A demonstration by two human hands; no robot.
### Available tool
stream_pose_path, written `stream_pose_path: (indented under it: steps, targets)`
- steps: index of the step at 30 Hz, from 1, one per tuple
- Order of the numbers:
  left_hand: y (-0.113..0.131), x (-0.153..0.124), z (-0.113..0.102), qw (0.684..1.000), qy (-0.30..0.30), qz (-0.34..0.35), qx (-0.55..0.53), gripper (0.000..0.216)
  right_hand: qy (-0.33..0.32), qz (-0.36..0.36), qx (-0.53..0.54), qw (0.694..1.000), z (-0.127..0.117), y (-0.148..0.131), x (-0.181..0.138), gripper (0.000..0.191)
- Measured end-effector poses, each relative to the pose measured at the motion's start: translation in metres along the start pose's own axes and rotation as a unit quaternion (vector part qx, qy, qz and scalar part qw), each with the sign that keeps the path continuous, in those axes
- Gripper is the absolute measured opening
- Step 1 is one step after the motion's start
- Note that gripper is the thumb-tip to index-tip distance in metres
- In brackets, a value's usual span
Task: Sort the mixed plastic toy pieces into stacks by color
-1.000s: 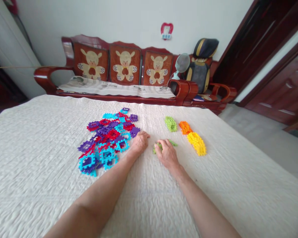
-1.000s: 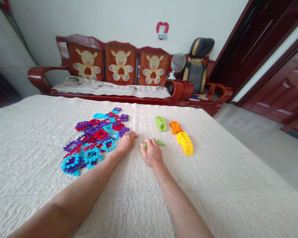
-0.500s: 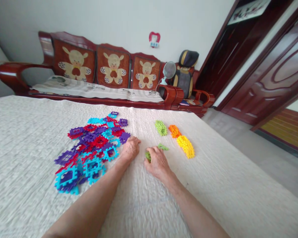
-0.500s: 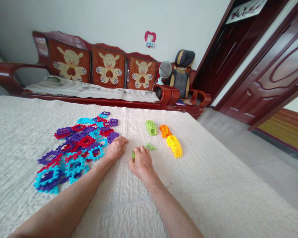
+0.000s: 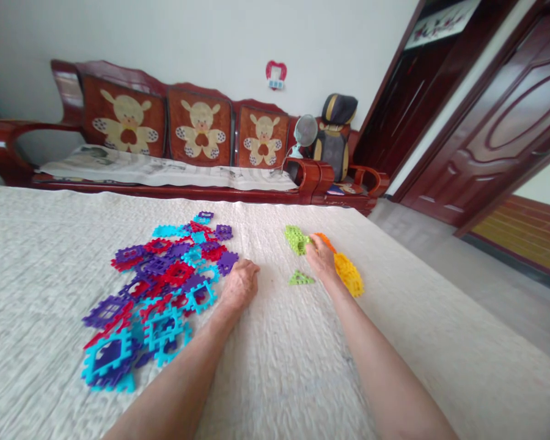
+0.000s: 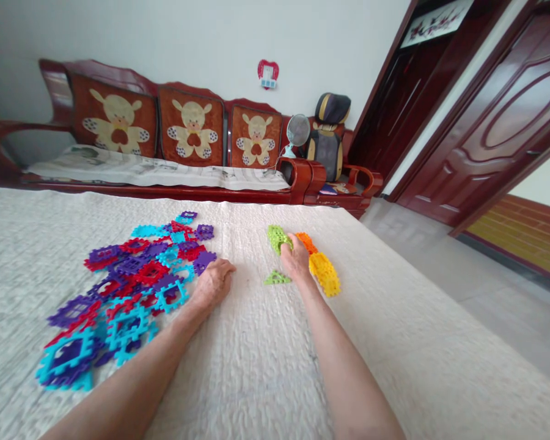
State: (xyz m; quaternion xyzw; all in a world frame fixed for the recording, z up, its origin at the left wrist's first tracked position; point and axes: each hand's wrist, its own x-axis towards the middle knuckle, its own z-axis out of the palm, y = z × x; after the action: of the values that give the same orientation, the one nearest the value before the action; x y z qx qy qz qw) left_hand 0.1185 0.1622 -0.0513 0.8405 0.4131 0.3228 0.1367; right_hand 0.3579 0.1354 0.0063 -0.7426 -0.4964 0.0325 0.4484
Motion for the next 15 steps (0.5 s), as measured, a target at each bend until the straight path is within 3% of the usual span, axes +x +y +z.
stream_pose_path:
  steps: [2, 9, 15]
  targets:
    - [-0.001, 0.001, 0.001, 1.0, 0.005, 0.014, -0.001, 0.03, 0.027, -0.008, -0.002, 1.0, 0.011, 0.013, 0.004, 0.043]
    - [0.0, 0.0, 0.0, 1.0, 0.004, 0.011, 0.016, 0.031, 0.069, -0.192, -0.026, 0.979, 0.03, 0.03, -0.002, 0.047]
    - [0.001, -0.001, -0.001, 1.0, 0.009, 0.011, 0.023, 0.032, 0.074, -0.218, -0.05, 0.972, 0.032, 0.04, 0.003, 0.047]
